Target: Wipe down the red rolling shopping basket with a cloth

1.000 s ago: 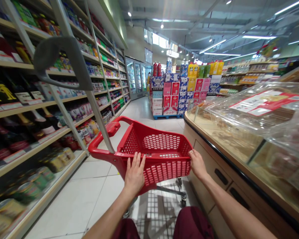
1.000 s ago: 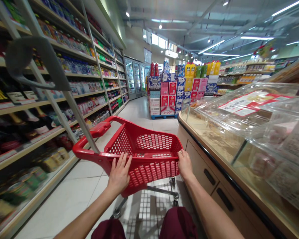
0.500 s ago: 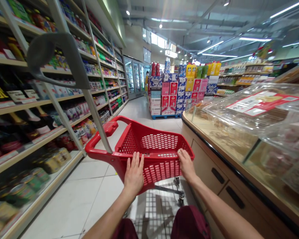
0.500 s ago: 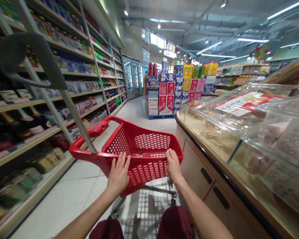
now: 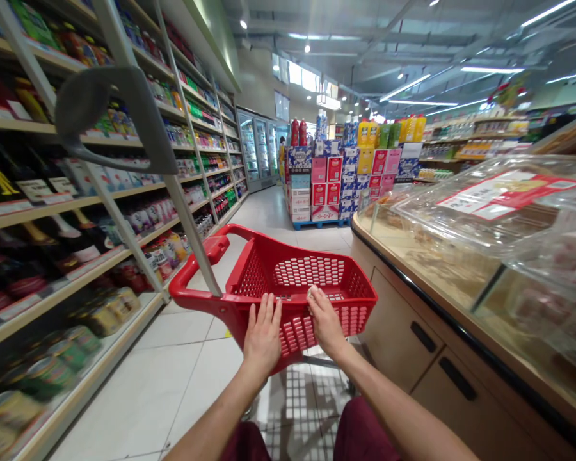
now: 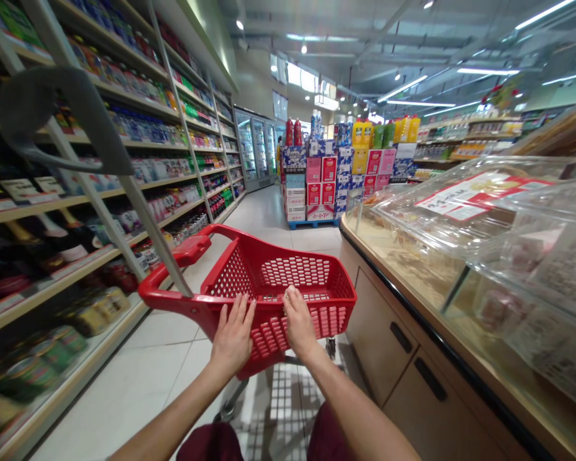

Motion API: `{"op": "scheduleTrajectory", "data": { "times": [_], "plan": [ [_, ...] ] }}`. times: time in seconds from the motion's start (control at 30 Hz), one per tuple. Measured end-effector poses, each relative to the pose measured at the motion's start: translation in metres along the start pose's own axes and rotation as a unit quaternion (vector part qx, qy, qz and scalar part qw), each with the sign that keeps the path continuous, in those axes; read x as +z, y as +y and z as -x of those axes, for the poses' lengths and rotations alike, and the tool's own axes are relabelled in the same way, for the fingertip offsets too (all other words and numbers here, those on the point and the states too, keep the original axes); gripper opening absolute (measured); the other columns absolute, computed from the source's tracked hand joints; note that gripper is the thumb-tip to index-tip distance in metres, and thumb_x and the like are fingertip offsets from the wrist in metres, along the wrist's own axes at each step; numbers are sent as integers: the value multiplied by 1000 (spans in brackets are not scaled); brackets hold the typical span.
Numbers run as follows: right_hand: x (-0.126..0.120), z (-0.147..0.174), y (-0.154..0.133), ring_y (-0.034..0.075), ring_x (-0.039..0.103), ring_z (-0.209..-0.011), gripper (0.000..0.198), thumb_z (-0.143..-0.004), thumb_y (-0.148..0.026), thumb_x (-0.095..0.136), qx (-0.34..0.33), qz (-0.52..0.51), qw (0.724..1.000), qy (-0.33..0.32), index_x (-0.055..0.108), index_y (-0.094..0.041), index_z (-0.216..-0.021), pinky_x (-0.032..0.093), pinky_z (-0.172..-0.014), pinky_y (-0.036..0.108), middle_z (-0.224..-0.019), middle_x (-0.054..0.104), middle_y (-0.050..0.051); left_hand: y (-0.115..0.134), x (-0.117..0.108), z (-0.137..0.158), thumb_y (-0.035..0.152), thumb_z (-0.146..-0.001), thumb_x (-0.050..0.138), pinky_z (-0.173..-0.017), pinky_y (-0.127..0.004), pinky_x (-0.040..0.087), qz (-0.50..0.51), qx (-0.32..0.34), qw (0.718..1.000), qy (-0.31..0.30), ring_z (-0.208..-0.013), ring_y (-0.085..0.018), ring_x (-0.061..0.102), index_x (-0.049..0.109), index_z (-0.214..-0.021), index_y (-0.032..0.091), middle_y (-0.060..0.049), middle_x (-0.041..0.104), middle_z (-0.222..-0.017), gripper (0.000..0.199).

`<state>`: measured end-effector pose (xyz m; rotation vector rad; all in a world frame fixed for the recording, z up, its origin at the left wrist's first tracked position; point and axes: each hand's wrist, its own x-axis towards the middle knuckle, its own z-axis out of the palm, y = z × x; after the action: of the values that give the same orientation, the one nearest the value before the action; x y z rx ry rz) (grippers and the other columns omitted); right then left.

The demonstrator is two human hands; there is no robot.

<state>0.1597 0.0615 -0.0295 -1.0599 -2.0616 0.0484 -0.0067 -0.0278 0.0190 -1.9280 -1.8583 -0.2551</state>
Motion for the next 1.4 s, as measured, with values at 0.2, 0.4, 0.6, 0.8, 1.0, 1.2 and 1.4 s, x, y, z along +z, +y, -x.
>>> {"op": "scheduleTrajectory", "data": {
  "times": [0.2, 0.4, 0.6, 0.8, 1.0, 1.2, 1.4],
  "plan": [
    [-31, 5, 50, 19, 29, -126, 51, -75, 0, 28, 30, 21, 999, 34, 53, -17, -117, 27, -103, 42, -127, 47, 7, -3, 0, 2, 22, -69, 45, -106, -44, 10, 1, 9, 1000, -9, -131, -23, 16, 31, -131, 14, -11, 25, -140, 63],
    [-14, 2, 26, 18, 32, -124, 49, -75, 0, 30, 45, 29, 998, 36, 54, -13, -116, 30, -103, 38, -127, 47, 10, 6, -3, 0, 23, -69, 46, -106, -44, 12, 5, -4, 1000, -15, -130, -26, 15, 31, -130, 11, -15, 27, -139, 64],
    [-8, -6, 4, 17, 32, -124, 47, -77, -1, 31, -38, 35, 999, -11, 54, -16, -114, 31, -102, 36, -126, 48, 7, -2, 1, 4, 23, -69, 45, -106, -44, 11, -7, 17, 1000, 5, -130, -23, 19, 31, -130, 14, -11, 28, -139, 63],
    [-53, 7, 65, 21, 41, -116, 45, -73, -1, 31, 59, 95, 993, 27, 58, -13, -108, 33, -98, 43, -116, 55, 13, 3, 0, 2, 24, -66, 50, -106, -44, 12, 0, -2, 1000, 15, -128, -27, 23, 37, -127, 11, -14, 35, -135, 63],
    [-19, -8, 6, 21, 46, -110, 41, -71, -13, 50, -20, 59, 997, -39, 56, -19, -111, 39, -93, 39, -120, 53, 10, 4, -9, -5, 26, -67, 52, -105, -46, 15, 5, -12, 1000, 6, -121, -28, 34, 42, -124, 11, -16, 46, -126, 59],
    [-36, -2, 48, 17, 44, -115, 40, -75, -7, 42, -46, 33, 997, -48, 60, -24, -107, 38, -95, 34, -122, 52, 5, -2, -6, -4, 23, -68, 50, -105, -47, 13, 7, -5, 1000, 18, -120, -28, 34, 43, -123, 13, -14, 47, -125, 57],
    [-55, 16, 91, 27, 33, -122, 45, -72, -3, 34, 71, 105, 992, 25, 58, -12, -109, 31, -97, 51, -124, 48, 16, 6, -6, -5, 22, -68, 47, -106, -46, 10, 16, -2, 1000, -2, -124, -27, 29, 41, -124, 11, -14, 43, -129, 58]
  ]
}}
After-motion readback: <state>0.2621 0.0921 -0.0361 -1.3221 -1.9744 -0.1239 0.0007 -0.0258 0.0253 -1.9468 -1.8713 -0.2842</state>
